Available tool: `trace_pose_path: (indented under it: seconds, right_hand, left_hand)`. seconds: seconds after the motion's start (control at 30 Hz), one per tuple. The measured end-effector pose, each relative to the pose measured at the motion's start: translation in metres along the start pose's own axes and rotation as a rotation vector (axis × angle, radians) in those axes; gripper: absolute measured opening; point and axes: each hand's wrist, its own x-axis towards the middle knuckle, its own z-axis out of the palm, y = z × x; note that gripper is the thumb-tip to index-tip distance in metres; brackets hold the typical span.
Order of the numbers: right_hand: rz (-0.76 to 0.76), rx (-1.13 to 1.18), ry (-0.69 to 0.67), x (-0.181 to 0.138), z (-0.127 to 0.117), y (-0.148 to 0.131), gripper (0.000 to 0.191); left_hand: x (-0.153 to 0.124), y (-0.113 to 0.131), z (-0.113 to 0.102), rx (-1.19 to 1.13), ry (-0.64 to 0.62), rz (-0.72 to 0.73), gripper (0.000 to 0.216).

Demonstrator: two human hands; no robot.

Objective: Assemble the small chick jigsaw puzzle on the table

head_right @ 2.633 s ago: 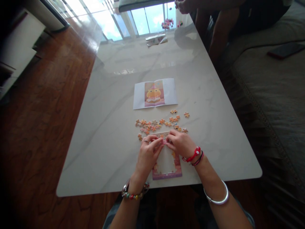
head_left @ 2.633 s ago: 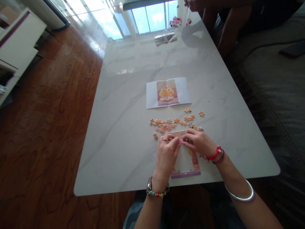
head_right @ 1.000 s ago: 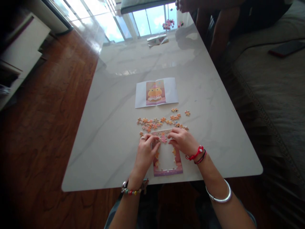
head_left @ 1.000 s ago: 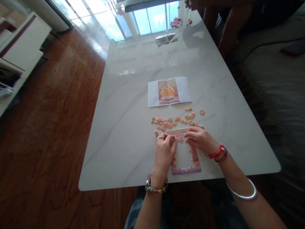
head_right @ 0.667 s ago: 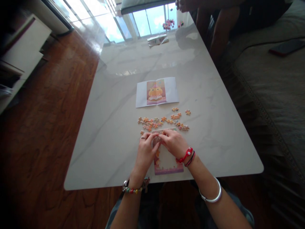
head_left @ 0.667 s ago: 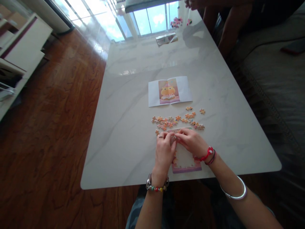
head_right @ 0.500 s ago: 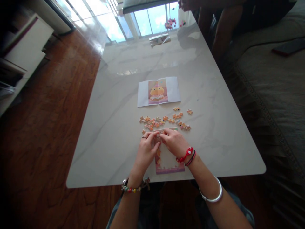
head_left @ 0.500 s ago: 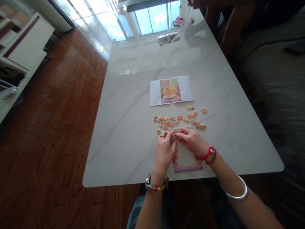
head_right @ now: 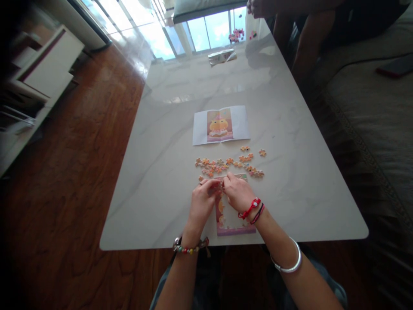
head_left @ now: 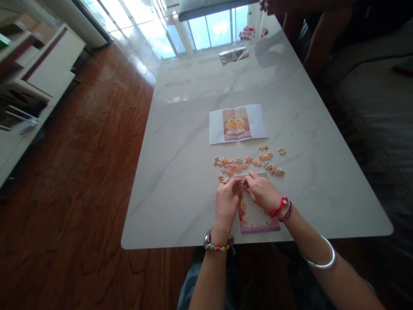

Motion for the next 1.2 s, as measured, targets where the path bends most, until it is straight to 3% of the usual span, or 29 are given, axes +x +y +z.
trace_pose_path:
  seconds: [0.13,0.33,0.43,0.53,0.63,0.73,0.87,1.03,1.2]
  right_hand:
    - [0.027,0.038,0.025,-0.001,0.000,0.000,0.013]
    - [-0.025,0.369,0.112,-0.001,0.002,0.011,0.014]
    - [-0.080,0.498,0.191,-0.002,-0.004,0.017,0.014]
    - [-0.010,0.563,0.272,-0.006,-0.016,0.027,0.010]
    - [0.096,0.591,0.217,-0.011,-0.023,0.040,0.010]
    - [0.067,0.569,0.116,-0.014,-0.022,0.046,0.011]
    - [0.068,0.593,0.143,-0.014,-0.018,0.041,0.021]
    - [0.261,0.940,0.034,-0.016,-0.020,0.037,0.016]
    - [0.407,0.950,0.065,-0.020,-0.019,0.036,0.011]
  left_hand:
    - [0.000,-0.001,0.000,0.011,-0.016,0.005,0.024]
    - [-0.002,-0.001,-0.001,0.038,-0.029,0.026,0.024]
    - [-0.001,0.000,-0.002,0.052,-0.021,0.038,0.026]
    - [-0.002,0.003,-0.001,0.095,-0.013,0.067,0.027]
    - [-0.005,0.008,0.001,0.142,0.003,0.109,0.028]
    - [-0.007,0.013,0.003,0.151,0.010,0.165,0.027]
    - [-0.009,0.016,0.006,0.143,0.034,0.235,0.025]
    - [-0.011,0.013,0.006,0.151,0.038,0.228,0.026]
    - [-0.012,0.012,0.007,0.168,0.027,0.230,0.026]
